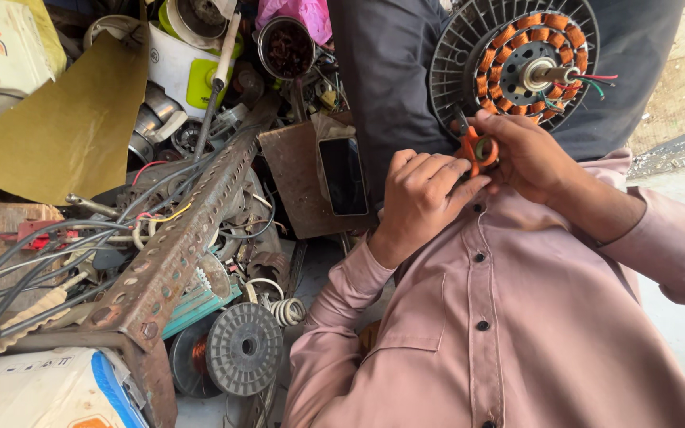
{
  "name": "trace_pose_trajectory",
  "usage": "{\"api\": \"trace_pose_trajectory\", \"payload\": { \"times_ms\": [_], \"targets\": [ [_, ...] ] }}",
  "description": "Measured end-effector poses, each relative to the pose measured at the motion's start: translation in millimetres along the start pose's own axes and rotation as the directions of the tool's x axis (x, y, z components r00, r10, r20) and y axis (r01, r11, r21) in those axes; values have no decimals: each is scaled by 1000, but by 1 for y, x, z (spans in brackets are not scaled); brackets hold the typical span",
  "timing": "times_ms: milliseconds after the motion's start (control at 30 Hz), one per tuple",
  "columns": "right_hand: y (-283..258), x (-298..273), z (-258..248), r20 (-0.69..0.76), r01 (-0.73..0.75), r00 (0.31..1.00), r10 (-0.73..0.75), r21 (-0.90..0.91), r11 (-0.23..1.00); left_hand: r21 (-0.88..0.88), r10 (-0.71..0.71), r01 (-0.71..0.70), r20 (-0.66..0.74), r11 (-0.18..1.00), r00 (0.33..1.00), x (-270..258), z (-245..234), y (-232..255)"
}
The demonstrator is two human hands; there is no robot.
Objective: The person sits on the floor and repairs an electric motor stator by hand. They strip wire insulation with shears, twist wires together, and wrap connections with white tape.
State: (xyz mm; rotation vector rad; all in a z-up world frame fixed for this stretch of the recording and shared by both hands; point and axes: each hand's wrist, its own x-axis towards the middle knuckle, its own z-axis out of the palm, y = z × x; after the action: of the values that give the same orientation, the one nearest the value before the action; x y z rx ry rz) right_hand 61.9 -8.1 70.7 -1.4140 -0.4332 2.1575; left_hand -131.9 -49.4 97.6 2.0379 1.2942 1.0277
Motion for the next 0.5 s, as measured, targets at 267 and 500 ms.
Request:
{"api": "trace_pose_trajectory", "payload": {
  "times_ms": [267,500],
  "targets": [
    [5,-11,-22,123,-31,992,42,-90,995,3,-48,48,-16,999,999,-3,8,6],
    [8,-24,-29,229,50,973,-20,-125,991,-172,-44,18,-149,985,988,2,3,9]
  ]
}}
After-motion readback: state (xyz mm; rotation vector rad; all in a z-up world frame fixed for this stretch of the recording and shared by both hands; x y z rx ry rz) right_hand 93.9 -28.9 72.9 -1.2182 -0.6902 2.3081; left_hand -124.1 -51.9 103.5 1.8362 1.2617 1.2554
